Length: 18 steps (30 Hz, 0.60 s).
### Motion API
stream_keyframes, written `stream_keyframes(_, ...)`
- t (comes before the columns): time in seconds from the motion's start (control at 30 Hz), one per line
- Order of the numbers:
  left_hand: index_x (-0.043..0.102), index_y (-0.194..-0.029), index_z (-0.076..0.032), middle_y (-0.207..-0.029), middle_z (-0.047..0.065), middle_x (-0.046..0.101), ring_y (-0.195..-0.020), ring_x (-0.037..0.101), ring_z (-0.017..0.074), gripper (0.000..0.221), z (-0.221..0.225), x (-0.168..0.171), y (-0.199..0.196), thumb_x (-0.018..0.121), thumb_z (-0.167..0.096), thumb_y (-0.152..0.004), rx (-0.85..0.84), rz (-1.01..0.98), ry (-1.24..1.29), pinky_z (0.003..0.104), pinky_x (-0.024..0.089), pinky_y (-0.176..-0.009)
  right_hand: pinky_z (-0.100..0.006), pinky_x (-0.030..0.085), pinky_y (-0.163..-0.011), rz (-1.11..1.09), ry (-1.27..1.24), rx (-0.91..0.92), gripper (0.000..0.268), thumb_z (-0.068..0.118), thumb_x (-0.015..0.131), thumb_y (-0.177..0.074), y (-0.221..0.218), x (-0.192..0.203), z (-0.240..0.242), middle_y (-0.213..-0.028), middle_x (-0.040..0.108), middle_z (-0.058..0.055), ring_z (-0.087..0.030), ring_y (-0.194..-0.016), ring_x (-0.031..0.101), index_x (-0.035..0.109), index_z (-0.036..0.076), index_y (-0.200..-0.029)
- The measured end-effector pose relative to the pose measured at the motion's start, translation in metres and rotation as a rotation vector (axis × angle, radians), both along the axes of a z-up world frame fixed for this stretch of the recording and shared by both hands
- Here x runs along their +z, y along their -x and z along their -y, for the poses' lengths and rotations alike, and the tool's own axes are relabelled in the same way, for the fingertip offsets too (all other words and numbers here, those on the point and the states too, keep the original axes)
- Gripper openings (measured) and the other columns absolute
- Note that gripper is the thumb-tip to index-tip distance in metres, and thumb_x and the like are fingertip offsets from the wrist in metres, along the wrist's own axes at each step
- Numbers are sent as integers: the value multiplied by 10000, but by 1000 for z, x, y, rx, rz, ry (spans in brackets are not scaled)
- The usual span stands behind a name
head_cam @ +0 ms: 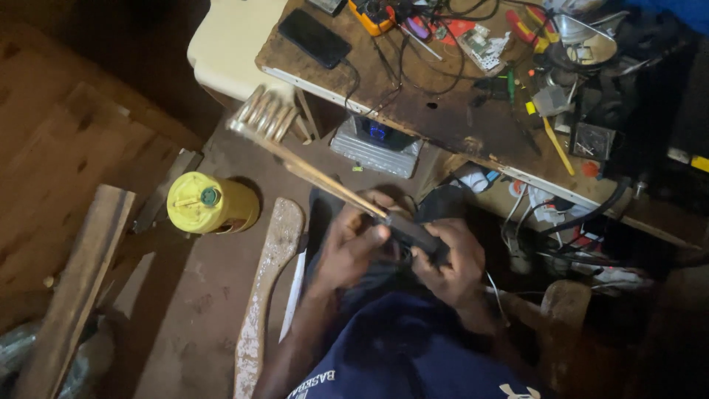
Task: Repairing an immersion water heater by disassembling the handle, checking connections, and reassembling it using a screwdriver.
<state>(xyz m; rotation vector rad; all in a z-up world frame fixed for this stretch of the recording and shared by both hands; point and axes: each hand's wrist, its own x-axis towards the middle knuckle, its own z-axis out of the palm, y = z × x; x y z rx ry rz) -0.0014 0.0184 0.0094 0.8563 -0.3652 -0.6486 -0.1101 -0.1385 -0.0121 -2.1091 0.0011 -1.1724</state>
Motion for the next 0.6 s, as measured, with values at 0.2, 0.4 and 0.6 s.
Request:
stream_keyframes(0.2,482,-1314,4,-1020,206,632,-1023,697,343,448,22,-16,10,697,-195,-974,118,-228,404,528,595,-996,-464,684,-738,250,307,-42,202,171,843,-853,-15,8,-22,-884,735,-106,-278,-766,764,782,19,-971)
stream_keyframes(0.4,482,-1328,-34,-1253,224,603,-818,633,232,417,21,-21,8,547,-382,-1108,186,-323,466,410,627,-765,-440,681,-808,252,347,49,208,255,805,-930,-13,-3,-32,-1015,713,-99,-304,-902,753,829,94,-1059)
stream_keyframes(0.6,506,-1330,-64,-1424,241,582,-848,677,248,441,15,-18,0,546,-436,-1096,182,-162,498,398,639,-722,-447,625,-852,227,204,129,93,157,806,-916,-15,-3,-40,-1074,724,-106,-338,-1015,723,857,134,-991)
